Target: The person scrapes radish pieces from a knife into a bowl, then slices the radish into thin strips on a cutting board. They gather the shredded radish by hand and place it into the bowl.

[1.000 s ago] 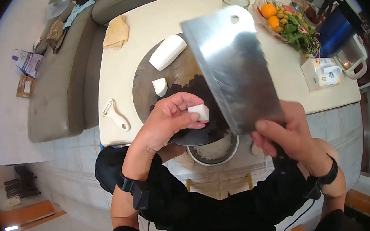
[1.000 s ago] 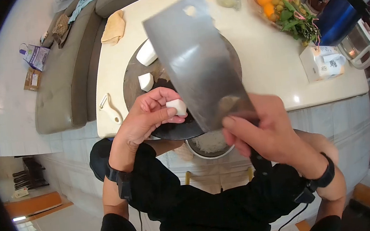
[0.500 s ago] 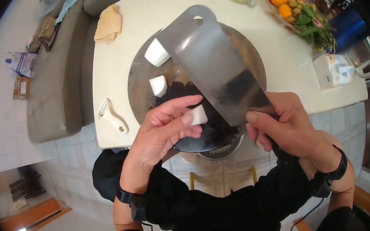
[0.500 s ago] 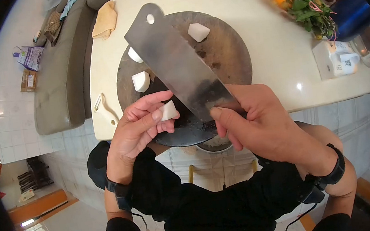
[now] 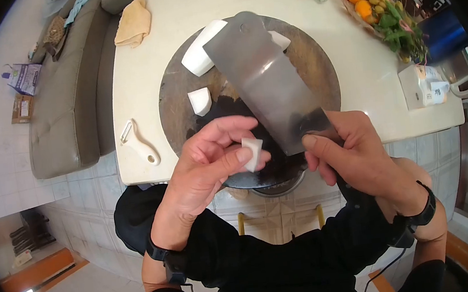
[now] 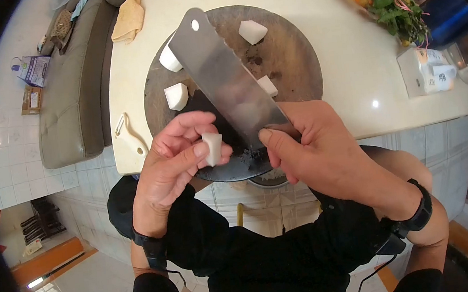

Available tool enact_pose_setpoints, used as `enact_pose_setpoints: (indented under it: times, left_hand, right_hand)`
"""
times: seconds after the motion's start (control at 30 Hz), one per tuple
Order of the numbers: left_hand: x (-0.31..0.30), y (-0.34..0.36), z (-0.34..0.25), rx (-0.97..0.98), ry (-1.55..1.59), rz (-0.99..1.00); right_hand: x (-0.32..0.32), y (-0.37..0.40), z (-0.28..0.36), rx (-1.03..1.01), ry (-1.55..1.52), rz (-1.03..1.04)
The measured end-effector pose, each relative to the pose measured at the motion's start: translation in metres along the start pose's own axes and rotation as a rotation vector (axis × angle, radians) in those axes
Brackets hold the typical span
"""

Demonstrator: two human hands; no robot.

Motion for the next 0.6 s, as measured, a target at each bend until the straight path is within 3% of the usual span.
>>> enact_pose_setpoints:
  times: [0.07, 0.13, 0.3, 0.37, 0.47, 0.53, 0.6]
  left_hand:
    - [-0.006, 0.002, -0.001, 0.038, -0.086, -0.055]
    - [-0.013, 0.005, -0.008, 0.112, -0.37, -0.118]
    - [-0.02, 0.01, -0.003, 0.18, -0.303, -0.149]
    - [-0.022, 0.017, 0.004, 0.207, -0.24, -0.175]
    - [-0.026, 0.032, 0.013, 0.339, -0.238, -0.301]
    - [-0.031, 0.049, 0.008, 0.533, -0.442, -0.524]
    - [-0.031, 0.052, 0.014, 0.581, -0.503, -0.552]
  right_hand:
    - [0.005, 0.002, -0.003, 0.011, -0.015, 0.019]
    - [0.008, 0.003, -0.003, 0.015, 0.013, 0.037]
    - [0.011, 0.001, -0.001, -0.054, 0.11, 0.039]
    - [0.012, -0.001, 0.005, -0.113, 0.34, 0.028]
    - [0.018, -0.004, 0.017, -0.202, 0.394, 0.048]
    - [0.021, -0.007, 0.019, -0.208, 0.441, 0.077]
    - [0.025, -0.008, 0.019, -0.242, 0.494, 0.095]
Point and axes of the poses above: each hand's wrist, its own y-axis away from the middle knuckle, its own x-axis out of the palm, z = x × y, the point moved 10 cm from there along -y, towards the middle knuckle
